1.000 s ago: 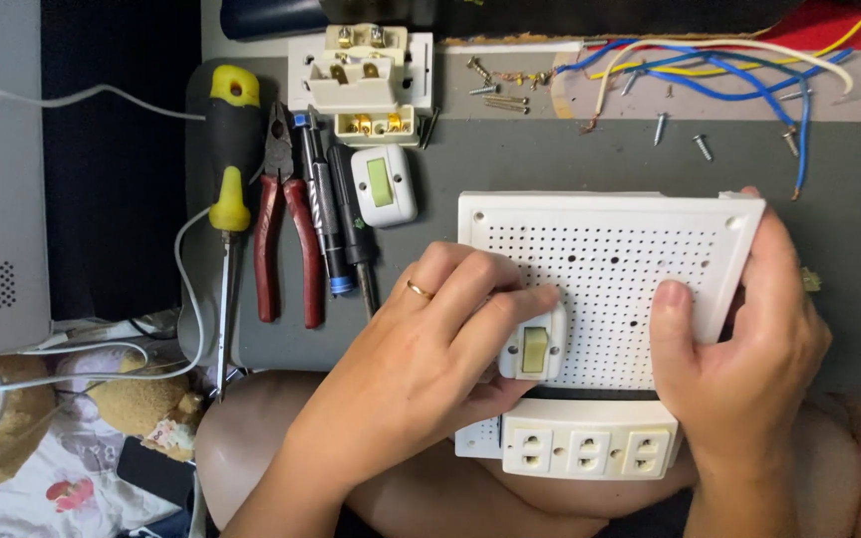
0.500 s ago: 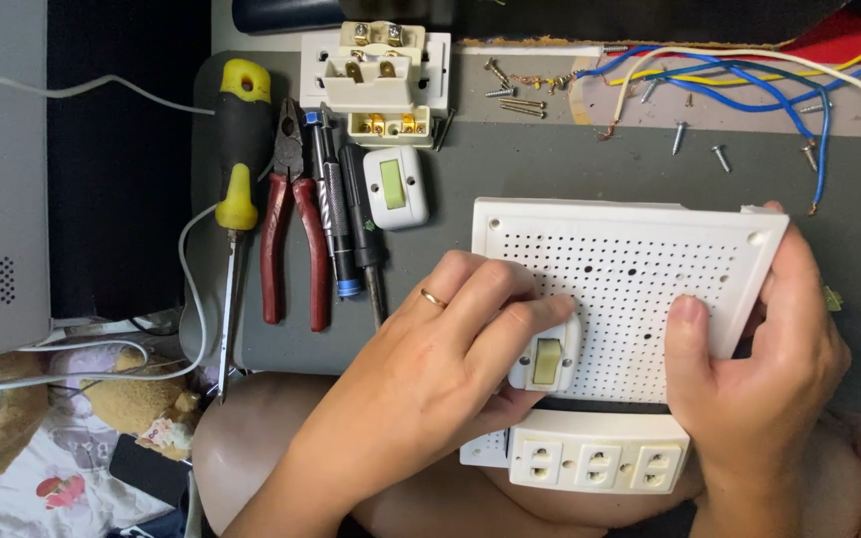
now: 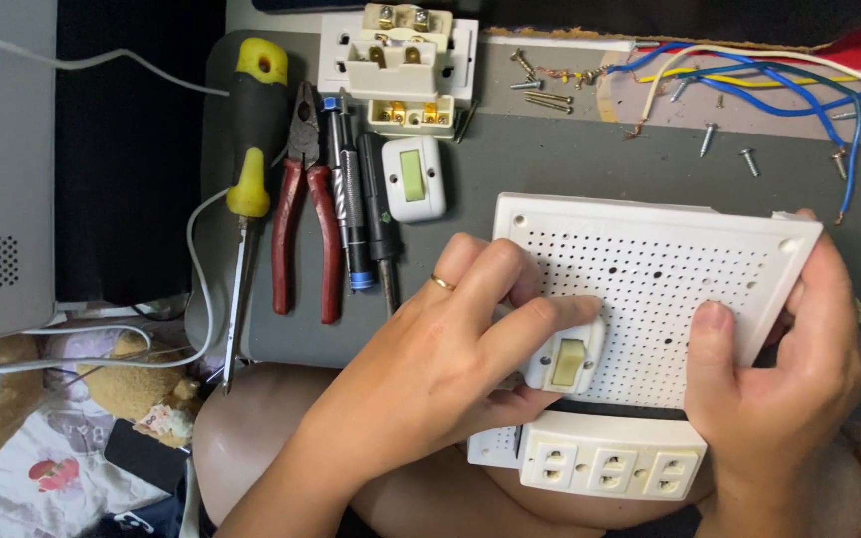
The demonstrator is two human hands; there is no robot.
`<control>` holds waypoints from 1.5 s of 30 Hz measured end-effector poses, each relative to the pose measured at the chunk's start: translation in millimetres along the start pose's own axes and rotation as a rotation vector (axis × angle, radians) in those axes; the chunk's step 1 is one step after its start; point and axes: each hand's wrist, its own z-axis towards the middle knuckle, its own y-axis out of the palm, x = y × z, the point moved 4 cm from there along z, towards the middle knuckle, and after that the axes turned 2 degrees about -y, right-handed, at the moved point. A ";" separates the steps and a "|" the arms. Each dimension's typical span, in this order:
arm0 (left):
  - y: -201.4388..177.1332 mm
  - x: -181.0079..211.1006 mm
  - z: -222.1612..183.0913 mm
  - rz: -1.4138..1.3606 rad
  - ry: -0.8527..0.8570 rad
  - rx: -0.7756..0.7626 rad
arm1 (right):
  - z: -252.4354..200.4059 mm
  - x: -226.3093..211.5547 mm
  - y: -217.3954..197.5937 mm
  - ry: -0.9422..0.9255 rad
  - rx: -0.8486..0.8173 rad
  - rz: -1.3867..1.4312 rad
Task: Wiring and assembling electrical components onto a plastic panel.
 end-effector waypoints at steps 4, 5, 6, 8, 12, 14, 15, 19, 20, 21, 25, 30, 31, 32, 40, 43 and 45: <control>0.6 -1.0 -1.5 0.005 0.018 0.017 | -1.9 4.5 1.8 -0.026 0.000 0.006; 0.7 -1.2 -1.6 0.016 0.028 0.024 | -2.1 5.3 1.9 -0.029 0.000 0.005; 0.8 -1.4 -1.5 0.027 0.037 0.031 | -2.3 6.1 2.0 -0.032 0.001 0.003; 1.7 -2.0 -1.9 0.022 0.038 0.043 | -2.4 6.9 2.0 -0.027 -0.010 0.009; 0.0 -0.2 -2.2 0.022 0.037 0.051 | -4.1 6.8 2.3 -0.020 -0.004 -0.020; -0.7 0.3 -2.9 0.008 0.028 0.044 | -4.3 7.5 2.2 -0.019 -0.010 -0.023; -0.7 0.6 -2.8 -0.007 0.021 0.031 | -4.6 8.1 1.9 -0.013 -0.014 -0.027; -0.6 -1.0 -1.8 -0.027 0.020 0.024 | -3.8 8.8 3.2 -0.009 -0.024 0.013; -0.4 -1.5 -1.0 -0.030 0.018 0.023 | -4.0 8.7 3.3 -0.004 -0.014 0.008; -0.2 -1.9 -1.6 -0.034 0.011 0.023 | -4.5 8.0 3.8 0.000 -0.010 0.004; 0.3 -1.5 -3.2 -0.029 0.034 0.052 | -4.2 8.2 7.5 0.012 -0.006 0.130; 2.6 -3.6 -2.2 -0.078 -0.018 -0.007 | 2.4 0.5 10.9 0.092 -0.044 0.290; 2.2 -4.2 -2.0 -0.078 -0.019 -0.008 | 2.2 2.3 11.7 0.092 -0.044 0.290; 1.0 -4.0 -1.9 -0.071 -0.006 0.011 | 2.1 3.1 12.1 0.066 -0.045 0.288; 1.7 -4.2 -1.6 -0.077 -0.005 0.014 | -0.2 5.1 12.6 0.062 -0.036 0.295; 2.4 -4.6 -1.0 -0.077 -0.018 0.009 | 0.8 2.6 11.8 0.061 -0.040 0.272; 2.0 -4.3 -0.8 -0.089 -0.018 0.006 | 1.4 3.4 13.0 0.095 -0.048 0.322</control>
